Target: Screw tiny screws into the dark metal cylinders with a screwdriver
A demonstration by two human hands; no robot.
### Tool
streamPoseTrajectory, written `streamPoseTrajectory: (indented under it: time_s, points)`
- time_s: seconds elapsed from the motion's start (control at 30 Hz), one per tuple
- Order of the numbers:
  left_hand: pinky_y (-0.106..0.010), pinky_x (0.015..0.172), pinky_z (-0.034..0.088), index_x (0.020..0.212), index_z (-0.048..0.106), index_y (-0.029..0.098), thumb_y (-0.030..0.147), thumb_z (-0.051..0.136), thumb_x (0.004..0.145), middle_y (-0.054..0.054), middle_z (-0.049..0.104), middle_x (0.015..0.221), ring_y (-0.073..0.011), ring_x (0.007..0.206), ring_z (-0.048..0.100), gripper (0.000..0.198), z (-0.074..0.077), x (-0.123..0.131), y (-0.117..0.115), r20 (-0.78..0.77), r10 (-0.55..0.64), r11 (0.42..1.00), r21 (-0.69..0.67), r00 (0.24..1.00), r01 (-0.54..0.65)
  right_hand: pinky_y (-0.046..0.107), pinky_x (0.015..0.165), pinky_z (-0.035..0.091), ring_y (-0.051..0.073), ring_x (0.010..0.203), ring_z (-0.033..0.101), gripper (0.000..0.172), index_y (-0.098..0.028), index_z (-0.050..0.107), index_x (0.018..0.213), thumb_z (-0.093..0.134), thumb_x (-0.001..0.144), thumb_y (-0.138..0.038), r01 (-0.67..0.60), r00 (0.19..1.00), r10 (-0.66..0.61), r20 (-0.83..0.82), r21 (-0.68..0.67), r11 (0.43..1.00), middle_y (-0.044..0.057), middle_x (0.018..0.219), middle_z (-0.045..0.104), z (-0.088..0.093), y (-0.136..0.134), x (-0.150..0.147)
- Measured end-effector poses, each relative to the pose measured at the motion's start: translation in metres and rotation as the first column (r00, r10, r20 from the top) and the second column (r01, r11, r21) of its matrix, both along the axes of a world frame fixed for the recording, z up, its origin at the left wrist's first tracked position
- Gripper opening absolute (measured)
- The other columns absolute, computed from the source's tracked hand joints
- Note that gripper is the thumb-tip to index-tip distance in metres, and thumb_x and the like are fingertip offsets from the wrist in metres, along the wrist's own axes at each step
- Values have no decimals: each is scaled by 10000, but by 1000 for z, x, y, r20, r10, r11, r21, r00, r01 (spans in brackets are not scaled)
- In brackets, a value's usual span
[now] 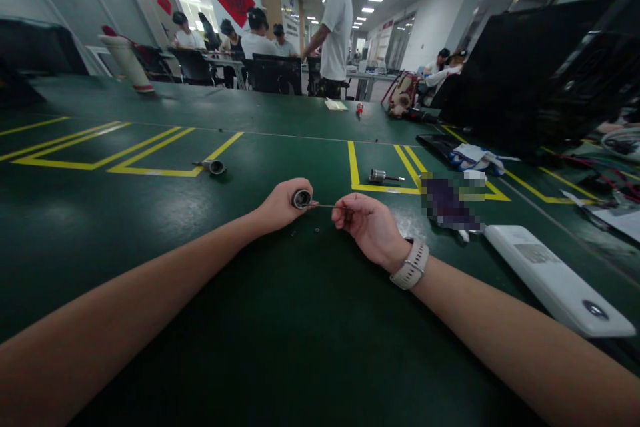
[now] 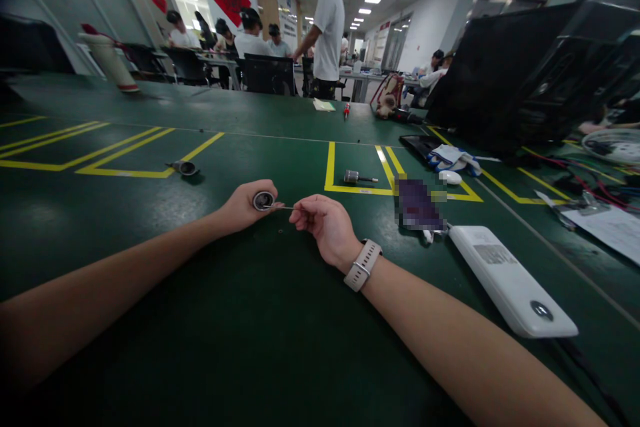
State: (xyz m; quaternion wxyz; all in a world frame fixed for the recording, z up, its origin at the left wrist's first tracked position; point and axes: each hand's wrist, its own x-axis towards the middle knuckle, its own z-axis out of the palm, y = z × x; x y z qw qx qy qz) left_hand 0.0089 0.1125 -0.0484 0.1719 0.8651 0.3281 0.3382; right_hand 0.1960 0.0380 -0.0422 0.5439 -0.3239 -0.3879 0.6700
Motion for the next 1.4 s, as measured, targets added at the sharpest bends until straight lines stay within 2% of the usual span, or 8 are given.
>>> streamPoseTrajectory:
  time_s: [0.4, 0.5, 0.63, 0.77, 0.93, 1.13, 1.33, 1.4]
  points:
    - [-244, 578, 365, 687, 479, 170, 301, 626, 751, 28, 480, 687, -111, 619, 452, 208, 0, -1, -1, -54, 38, 999, 4, 998, -38, 258, 478, 307, 109, 453, 450, 84, -182, 606, 525, 568, 600, -189, 172, 982, -177, 61, 82, 982, -23, 449, 537, 1, -3, -2]
    - [-259, 606, 361, 680, 486, 166, 281, 619, 767, 21, 493, 693, -118, 628, 463, 197, 2, -1, -1, -110, 31, 997, 71, 993, -23, 254, 449, 263, 98, 416, 412, 112, -187, 574, 484, 542, 591, -187, 235, 968, -241, 62, 100, 967, -35, 413, 486, 0, -2, -2]
    - [-297, 657, 332, 667, 507, 160, 222, 563, 806, 1, 509, 698, -144, 668, 473, 162, 3, 0, -2, -260, 64, 975, 221, 964, -5, 262, 428, 214, 84, 389, 343, 131, -196, 524, 447, 518, 576, -174, 297, 951, -306, 54, 128, 946, -51, 404, 421, -2, -1, -2]
    - [-316, 659, 298, 696, 538, 160, 150, 522, 804, -21, 520, 715, -169, 700, 465, 110, 4, 1, -5, -363, 108, 948, 319, 925, 14, 269, 423, 204, 89, 399, 327, 129, -197, 519, 453, 508, 575, -156, 286, 950, -300, 82, 146, 947, -47, 416, 420, -3, -1, -3]
    - [-332, 658, 283, 700, 557, 164, 91, 499, 781, -33, 516, 718, -181, 703, 451, 124, 8, 2, -10, -404, 127, 927, 374, 906, 37, 267, 423, 197, 92, 407, 317, 128, -200, 513, 453, 505, 573, -154, 274, 949, -294, 110, 167, 947, -46, 426, 418, -3, -2, -3]
    - [-365, 683, 288, 691, 557, 178, 33, 454, 771, -50, 508, 739, -203, 712, 422, 195, 12, 3, -18, -466, 138, 858, 497, 874, 130, 271, 427, 175, 91, 416, 287, 138, -201, 499, 454, 489, 583, -149, 293, 939, -320, 127, 190, 937, -49, 434, 386, -5, -1, -2]
    - [-374, 690, 297, 676, 552, 193, 59, 421, 808, -53, 494, 713, -211, 708, 407, 229, 13, 3, -21, -484, 222, 744, 645, 846, 174, 270, 429, 171, 87, 412, 281, 147, -197, 493, 445, 485, 580, -142, 301, 934, -331, 134, 203, 932, -51, 430, 376, -4, -3, -3]
    - [-375, 691, 301, 679, 551, 194, 76, 424, 819, -54, 501, 712, -213, 712, 416, 222, 13, 3, -21, -482, 242, 731, 661, 842, 168, 270, 430, 167, 87, 413, 284, 150, -198, 491, 445, 487, 584, -142, 307, 932, -337, 133, 204, 930, -52, 430, 372, -4, -3, -4]
